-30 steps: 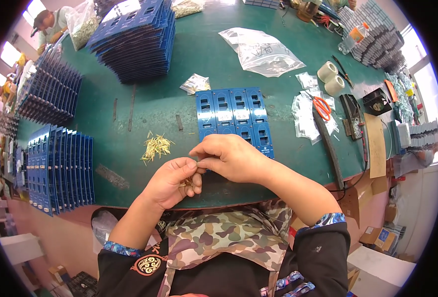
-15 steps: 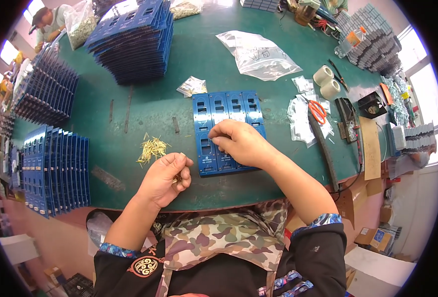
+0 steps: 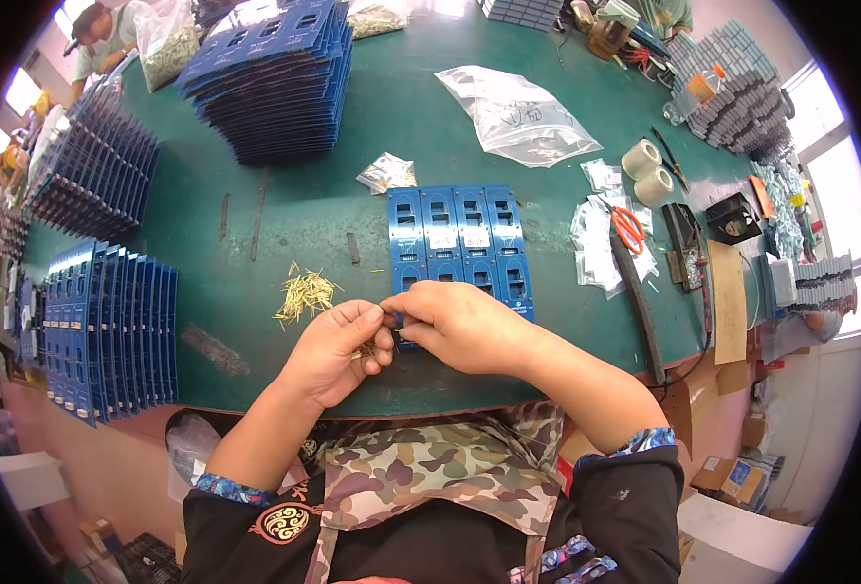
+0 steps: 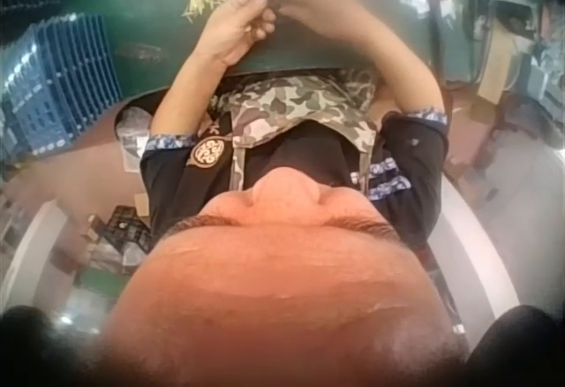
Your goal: The person assembles small electrical components by hand, inserting gold connectors and small white components into blue plastic housing units.
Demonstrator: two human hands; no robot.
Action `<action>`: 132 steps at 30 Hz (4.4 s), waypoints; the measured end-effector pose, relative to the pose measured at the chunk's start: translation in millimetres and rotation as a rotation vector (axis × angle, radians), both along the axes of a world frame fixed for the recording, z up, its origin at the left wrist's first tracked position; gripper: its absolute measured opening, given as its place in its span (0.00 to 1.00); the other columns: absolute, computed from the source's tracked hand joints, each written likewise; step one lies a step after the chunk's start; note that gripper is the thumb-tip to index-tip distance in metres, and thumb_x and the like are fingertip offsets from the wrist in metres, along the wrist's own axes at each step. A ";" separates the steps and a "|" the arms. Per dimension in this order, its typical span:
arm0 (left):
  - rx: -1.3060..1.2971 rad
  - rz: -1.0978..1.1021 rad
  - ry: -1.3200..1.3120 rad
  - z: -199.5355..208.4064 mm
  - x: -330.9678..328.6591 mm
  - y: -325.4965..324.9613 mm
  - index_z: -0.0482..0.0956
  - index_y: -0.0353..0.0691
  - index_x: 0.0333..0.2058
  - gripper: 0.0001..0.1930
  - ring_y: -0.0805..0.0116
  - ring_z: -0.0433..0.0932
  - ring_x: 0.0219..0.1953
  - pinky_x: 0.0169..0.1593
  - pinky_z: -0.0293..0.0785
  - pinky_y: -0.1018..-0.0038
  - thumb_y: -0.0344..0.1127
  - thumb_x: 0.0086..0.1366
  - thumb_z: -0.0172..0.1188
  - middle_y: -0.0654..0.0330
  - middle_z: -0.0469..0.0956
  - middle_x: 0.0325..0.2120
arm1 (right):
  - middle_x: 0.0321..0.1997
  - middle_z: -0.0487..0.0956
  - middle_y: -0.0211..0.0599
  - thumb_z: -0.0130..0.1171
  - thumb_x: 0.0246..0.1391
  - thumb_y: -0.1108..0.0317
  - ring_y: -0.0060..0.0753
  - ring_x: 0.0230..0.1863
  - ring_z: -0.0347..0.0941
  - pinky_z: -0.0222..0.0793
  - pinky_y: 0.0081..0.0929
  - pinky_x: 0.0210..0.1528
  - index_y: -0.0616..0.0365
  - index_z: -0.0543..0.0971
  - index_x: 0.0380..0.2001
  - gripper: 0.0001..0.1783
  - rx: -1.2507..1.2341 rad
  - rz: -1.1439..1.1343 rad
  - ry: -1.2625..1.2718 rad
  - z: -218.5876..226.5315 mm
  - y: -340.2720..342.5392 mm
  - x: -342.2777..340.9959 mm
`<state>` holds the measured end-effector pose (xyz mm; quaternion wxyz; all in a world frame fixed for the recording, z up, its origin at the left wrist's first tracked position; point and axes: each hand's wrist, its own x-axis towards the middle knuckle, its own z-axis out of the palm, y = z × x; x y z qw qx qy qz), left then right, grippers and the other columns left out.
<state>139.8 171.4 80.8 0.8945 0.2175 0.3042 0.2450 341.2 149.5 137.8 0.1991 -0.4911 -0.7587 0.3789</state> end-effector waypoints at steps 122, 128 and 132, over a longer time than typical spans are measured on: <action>-0.018 0.142 0.060 6.9 -12.4 -2.4 0.72 0.32 0.45 0.11 0.57 0.80 0.43 0.43 0.81 0.71 0.31 0.67 0.51 0.46 0.77 0.43 | 0.27 0.72 0.32 0.61 0.47 0.67 0.36 0.30 0.74 0.71 0.33 0.28 0.55 0.80 0.31 0.07 0.587 -0.137 -0.367 -21.8 -6.3 8.7; -0.025 0.102 -0.004 1.3 -11.4 -2.4 0.74 0.35 0.40 0.10 0.59 0.82 0.38 0.39 0.81 0.73 0.37 0.68 0.52 0.51 0.80 0.37 | 0.31 0.75 0.35 0.62 0.46 0.70 0.39 0.33 0.75 0.72 0.32 0.32 0.56 0.80 0.33 0.08 0.467 -0.133 -0.072 -11.1 -3.7 -4.3; -0.008 0.071 0.005 0.7 -9.2 -3.2 0.75 0.38 0.38 0.11 0.63 0.81 0.36 0.39 0.80 0.73 0.40 0.69 0.51 0.55 0.80 0.33 | 0.32 0.76 0.37 0.62 0.47 0.70 0.41 0.34 0.75 0.73 0.32 0.35 0.58 0.80 0.35 0.10 0.382 -0.082 0.022 -7.0 1.1 -10.5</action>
